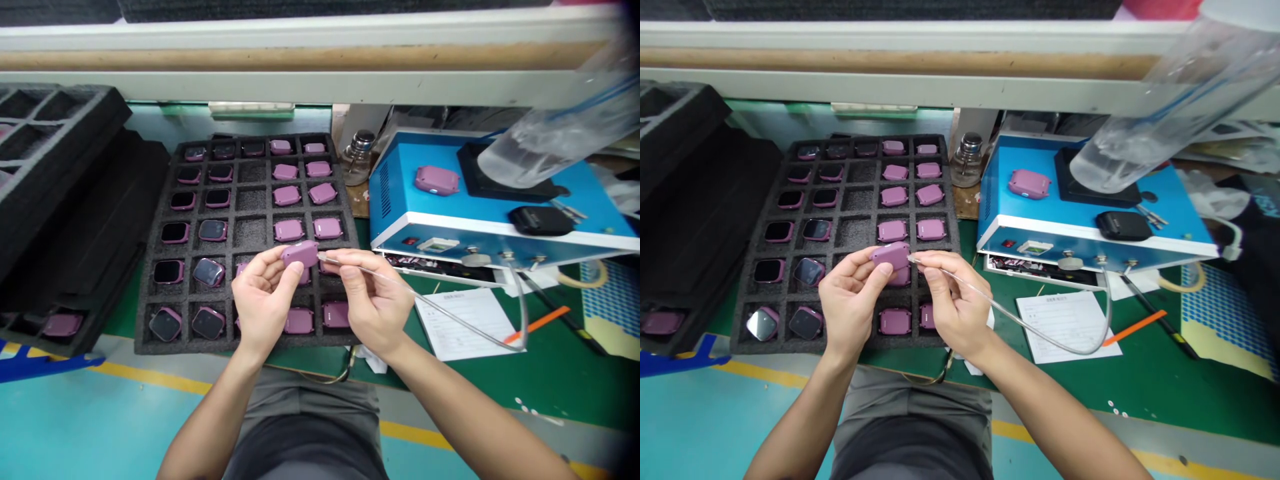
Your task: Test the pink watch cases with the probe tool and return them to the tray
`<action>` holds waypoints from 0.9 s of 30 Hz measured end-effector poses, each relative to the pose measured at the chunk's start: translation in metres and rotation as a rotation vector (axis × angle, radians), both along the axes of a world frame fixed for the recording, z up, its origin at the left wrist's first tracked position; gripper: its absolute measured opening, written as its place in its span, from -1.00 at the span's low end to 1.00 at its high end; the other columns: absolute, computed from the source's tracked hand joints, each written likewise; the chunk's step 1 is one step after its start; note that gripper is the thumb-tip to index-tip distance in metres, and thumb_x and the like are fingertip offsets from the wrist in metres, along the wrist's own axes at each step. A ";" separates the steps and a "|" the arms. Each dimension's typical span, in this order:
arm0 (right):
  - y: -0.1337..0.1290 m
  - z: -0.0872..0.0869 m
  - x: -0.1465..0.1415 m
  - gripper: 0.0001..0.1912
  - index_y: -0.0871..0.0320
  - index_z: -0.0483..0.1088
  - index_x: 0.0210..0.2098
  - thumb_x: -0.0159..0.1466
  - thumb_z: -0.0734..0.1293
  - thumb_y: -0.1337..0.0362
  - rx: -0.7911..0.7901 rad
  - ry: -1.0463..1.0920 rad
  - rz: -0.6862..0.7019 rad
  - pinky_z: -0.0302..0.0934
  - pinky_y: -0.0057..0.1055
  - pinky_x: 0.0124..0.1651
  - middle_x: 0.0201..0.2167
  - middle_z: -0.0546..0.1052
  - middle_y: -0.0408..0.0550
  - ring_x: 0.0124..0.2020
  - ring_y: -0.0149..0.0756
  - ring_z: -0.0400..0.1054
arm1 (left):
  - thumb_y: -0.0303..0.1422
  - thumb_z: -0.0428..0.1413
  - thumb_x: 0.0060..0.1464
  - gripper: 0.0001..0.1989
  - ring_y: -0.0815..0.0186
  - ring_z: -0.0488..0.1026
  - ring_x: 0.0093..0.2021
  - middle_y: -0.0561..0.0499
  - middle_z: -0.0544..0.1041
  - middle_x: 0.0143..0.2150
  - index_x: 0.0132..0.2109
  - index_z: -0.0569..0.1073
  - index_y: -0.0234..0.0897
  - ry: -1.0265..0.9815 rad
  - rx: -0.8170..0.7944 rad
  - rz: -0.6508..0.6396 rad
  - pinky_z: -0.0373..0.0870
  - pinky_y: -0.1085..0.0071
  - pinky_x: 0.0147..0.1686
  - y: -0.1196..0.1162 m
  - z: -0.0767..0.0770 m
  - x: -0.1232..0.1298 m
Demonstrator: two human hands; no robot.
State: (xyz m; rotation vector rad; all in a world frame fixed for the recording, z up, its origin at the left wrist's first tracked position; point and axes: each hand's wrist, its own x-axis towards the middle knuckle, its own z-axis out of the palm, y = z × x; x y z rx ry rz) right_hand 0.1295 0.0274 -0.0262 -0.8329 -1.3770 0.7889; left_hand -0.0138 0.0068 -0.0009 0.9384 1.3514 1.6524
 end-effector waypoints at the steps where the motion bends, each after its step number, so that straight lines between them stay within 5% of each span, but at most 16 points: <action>1: 0.000 0.000 0.000 -0.85 0.04 0.55 -0.09 0.46 0.33 0.32 0.002 -0.001 0.001 0.62 -0.20 0.01 -0.12 0.69 -0.04 -0.08 -0.22 0.64 | -0.31 0.41 0.06 -0.68 0.19 0.72 -0.16 -0.12 0.74 -0.14 -0.05 0.63 -0.32 -0.004 0.001 -0.001 0.67 0.39 -0.13 0.000 0.000 0.000; 27: 0.000 0.000 0.000 -0.83 0.03 0.56 -0.08 0.44 0.33 0.37 0.017 0.026 0.020 0.61 -0.22 -0.03 -0.12 0.68 -0.05 -0.07 -0.22 0.64 | -0.38 0.40 0.06 -0.72 0.26 0.72 -0.16 -0.09 0.74 -0.14 -0.06 0.62 -0.33 -0.018 0.013 -0.009 0.65 0.49 -0.12 0.000 0.002 0.001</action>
